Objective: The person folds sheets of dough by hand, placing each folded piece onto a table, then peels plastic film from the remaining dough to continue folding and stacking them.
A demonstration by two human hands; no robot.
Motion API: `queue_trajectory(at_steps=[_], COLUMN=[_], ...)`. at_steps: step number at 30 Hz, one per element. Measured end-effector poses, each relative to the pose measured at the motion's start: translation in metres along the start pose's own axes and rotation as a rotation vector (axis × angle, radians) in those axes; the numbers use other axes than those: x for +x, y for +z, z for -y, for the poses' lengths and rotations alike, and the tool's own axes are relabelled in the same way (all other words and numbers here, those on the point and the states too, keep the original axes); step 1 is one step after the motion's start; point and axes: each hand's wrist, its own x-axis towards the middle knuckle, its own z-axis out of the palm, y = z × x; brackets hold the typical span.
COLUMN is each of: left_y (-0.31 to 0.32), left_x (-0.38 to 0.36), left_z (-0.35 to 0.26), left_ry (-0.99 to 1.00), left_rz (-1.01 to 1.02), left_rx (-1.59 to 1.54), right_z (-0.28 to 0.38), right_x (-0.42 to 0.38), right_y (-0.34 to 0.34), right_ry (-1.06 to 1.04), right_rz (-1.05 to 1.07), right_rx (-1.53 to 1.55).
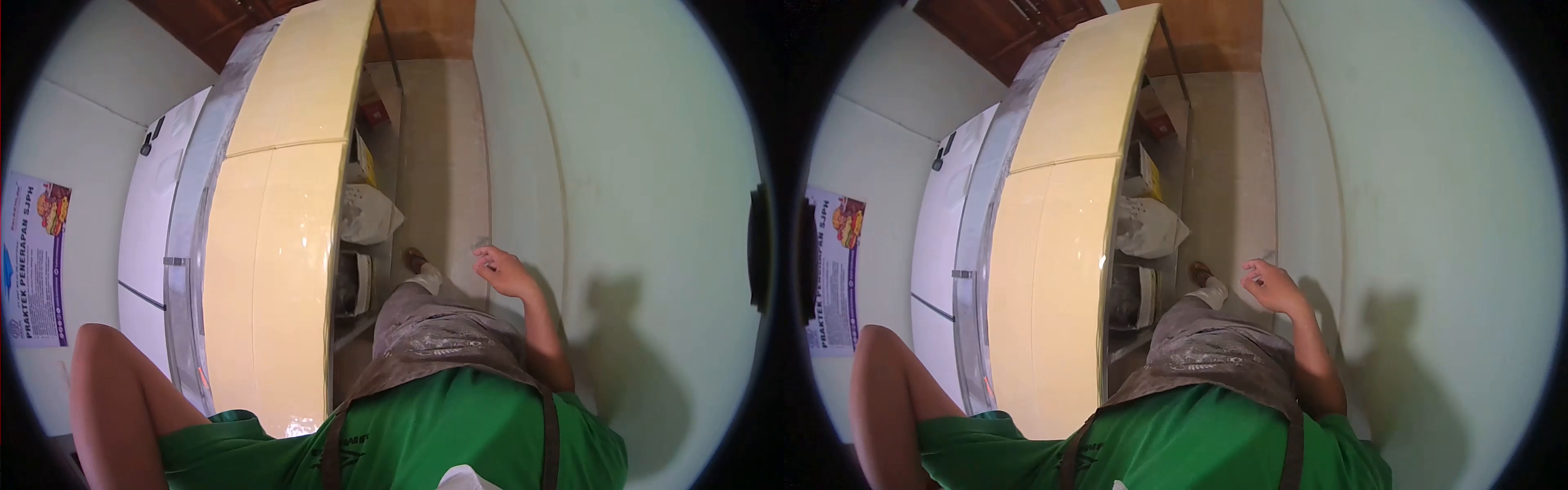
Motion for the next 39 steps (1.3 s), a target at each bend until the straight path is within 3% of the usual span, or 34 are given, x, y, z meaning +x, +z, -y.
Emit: queue_trajectory(at_steps=[7,10,16,20,22,23,26,27,28,29,30,32,34,36,39], left_y=[-0.049,-0.065,-0.077,-0.066,-0.054,-0.048,0.0,0.028,0.075,0.106,0.129,0.154,0.179,0.198,0.218], left_x=[-0.071,-0.089,-0.106,-0.111,-0.124,-0.151,-0.291,-0.343,-0.409,-0.429,-0.425,-0.422,-0.422,-0.439,-0.462], left_z=[0.065,0.093,0.143,0.177,0.196,0.202,0.22,0.218,0.187,0.181,0.186,0.199,0.211,0.212,0.215], left_ry=[-0.004,-0.023,-0.107,-0.213,-0.334,-0.565,-1.883,-2.148,-2.234,-2.386,-2.622,-2.747,-2.813,-2.808,-2.883], left_rz=[-0.095,-0.101,-0.05,-0.016,-0.044,-0.077,-0.395,-0.449,-0.402,-0.062,0.079,-0.106,-0.2,-0.227,-0.333], left_rx=[0.231,0.318,0.523,0.764,0.934,1.018,1.114,1.054,1.037,1.075,0.97,0.922,1.086,1.113,1.125], right_z=[0.084,0.09,0.11,0.11,0.128,0.143,0.178,0.193,0.206,0.22,0.233,0.268,0.294,0.29,0.274], right_x=[0.145,0.205,0.322,0.435,0.483,0.511,0.58,0.606,0.63,0.653,0.672,0.695,0.71,0.737,0.742], right_y=[-0.043,-0.052,-0.062,-0.064,-0.068,-0.073,-0.08,-0.084,-0.083,-0.08,-0.076,-0.065,-0.039,-0.01,0.028], right_ry=[0.03,0.01,-0.048,-0.171,-0.207,-0.255,-0.271,-0.286,-0.299,-0.325,-0.363,-0.414,-0.555,-0.949,-0.933], right_rz=[0.241,0.226,0.475,0.647,0.616,0.675,0.624,0.62,0.611,0.63,0.582,0.56,0.302,0.217,0.244], right_rx=[-0.234,-0.17,-0.282,-0.402,-0.395,-0.427,-0.326,-0.306,-0.285,-0.292,-0.335,-0.416,-0.501,-0.554,-0.742])
